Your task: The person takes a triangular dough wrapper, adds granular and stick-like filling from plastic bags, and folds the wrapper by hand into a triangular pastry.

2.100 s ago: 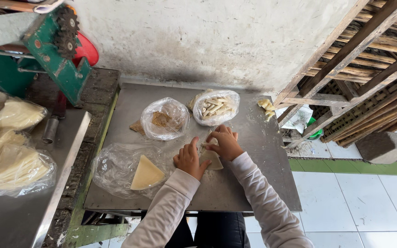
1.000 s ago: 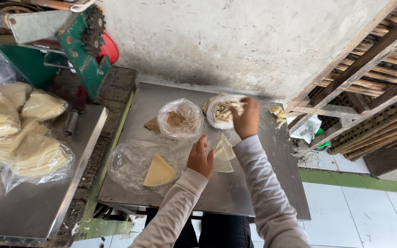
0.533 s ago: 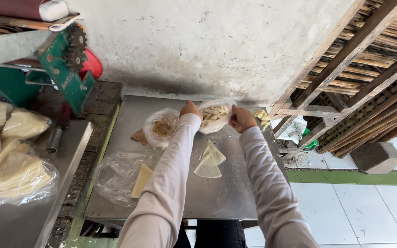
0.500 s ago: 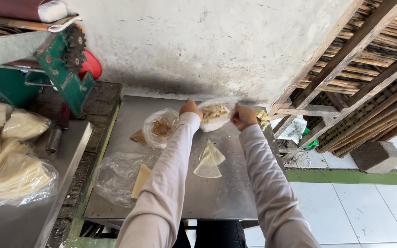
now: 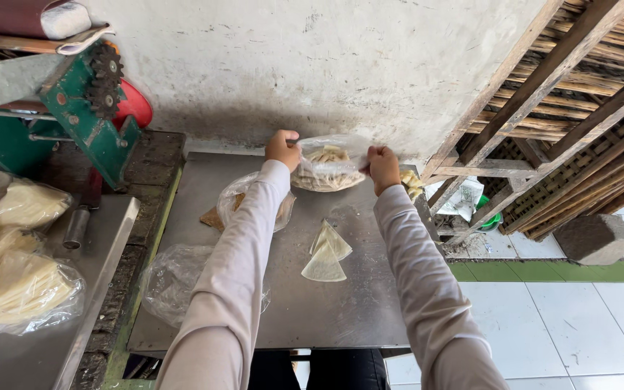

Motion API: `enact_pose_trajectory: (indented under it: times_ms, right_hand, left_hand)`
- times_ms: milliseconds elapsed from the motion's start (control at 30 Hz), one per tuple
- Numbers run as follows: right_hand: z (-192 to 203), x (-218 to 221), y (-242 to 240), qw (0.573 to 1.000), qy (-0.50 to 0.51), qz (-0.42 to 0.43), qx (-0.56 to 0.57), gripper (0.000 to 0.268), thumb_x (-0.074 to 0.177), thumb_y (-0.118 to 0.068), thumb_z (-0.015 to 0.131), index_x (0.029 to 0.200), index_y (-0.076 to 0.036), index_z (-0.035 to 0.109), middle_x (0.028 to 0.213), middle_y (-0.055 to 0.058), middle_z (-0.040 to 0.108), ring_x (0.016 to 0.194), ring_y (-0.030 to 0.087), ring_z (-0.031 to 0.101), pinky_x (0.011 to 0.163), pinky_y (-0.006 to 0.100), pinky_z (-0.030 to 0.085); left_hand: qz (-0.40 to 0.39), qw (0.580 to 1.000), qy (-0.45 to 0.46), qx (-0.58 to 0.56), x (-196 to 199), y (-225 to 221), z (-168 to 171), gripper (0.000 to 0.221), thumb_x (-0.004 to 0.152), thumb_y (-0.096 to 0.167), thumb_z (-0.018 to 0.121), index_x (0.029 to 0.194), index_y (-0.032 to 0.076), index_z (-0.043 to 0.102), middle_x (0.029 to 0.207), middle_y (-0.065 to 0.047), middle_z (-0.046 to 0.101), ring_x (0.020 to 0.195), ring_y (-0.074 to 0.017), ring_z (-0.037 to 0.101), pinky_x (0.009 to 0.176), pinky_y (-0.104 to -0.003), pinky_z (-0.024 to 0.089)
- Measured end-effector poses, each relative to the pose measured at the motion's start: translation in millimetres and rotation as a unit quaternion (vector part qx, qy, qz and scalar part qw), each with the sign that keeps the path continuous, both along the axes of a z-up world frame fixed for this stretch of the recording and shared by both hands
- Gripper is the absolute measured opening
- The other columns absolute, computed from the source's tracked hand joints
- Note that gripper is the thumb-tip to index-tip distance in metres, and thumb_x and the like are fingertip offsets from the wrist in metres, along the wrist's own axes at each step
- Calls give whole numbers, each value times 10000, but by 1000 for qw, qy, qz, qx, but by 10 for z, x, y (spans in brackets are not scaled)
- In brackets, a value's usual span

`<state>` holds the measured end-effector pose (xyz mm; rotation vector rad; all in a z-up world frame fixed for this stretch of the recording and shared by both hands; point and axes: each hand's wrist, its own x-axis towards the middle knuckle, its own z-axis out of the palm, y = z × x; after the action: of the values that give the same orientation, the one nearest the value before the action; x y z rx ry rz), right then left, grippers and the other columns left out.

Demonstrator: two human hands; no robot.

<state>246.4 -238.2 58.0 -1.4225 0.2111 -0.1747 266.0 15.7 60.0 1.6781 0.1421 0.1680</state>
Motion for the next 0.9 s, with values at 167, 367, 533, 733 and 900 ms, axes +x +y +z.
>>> enact_pose_trajectory:
  times_ms: [167,367,533,733,900]
  right_hand:
    - [-208,-255,-58,970,85,27,-225,406,1033,-371,602,1080,30,636,825,99,685,711,181,672,630,340,549]
    - [-295,-589,93,879,-217,-122,-407,405,944,-199,746,1164,95,573,964,198,655,813,257,644,696,341,542]
    - [4,-1231,805,900,-244,86,-350,170,958,-110,720,1088,-23,652,871,86,724,779,169,708,689,313,570]
    - [112,-1578,1607,808,-194,224,-509,309,884,-228,769,1072,-52,598,924,143,734,815,312,722,695,436,561]
    - [-145,-1588,1830,747,-193,178,-610,194,863,-173,720,1006,-88,621,929,136,723,837,374,698,711,486,548]
  left_hand:
    - [16,964,-21,263,-262,19,-127,410,960,173,670,1335,109,517,1226,-167,658,1087,-325,665,934,-416,548]
    - [42,952,-225,203,-1088,-6,91,534,982,238,677,1414,40,434,1336,-233,528,1150,-341,617,963,-442,572]
    - [-38,945,-289,148,-2659,-227,-35,363,1013,215,649,1314,44,541,1291,-174,638,1074,-277,688,875,-405,617]
    - [2,935,-127,330,-3203,-65,-427,379,874,125,711,1227,50,597,1107,-176,658,986,-374,635,850,-465,514]
    - [10,922,-117,369,-3096,-159,-732,487,819,139,712,1266,18,561,1049,-168,650,1005,-361,628,834,-473,513]
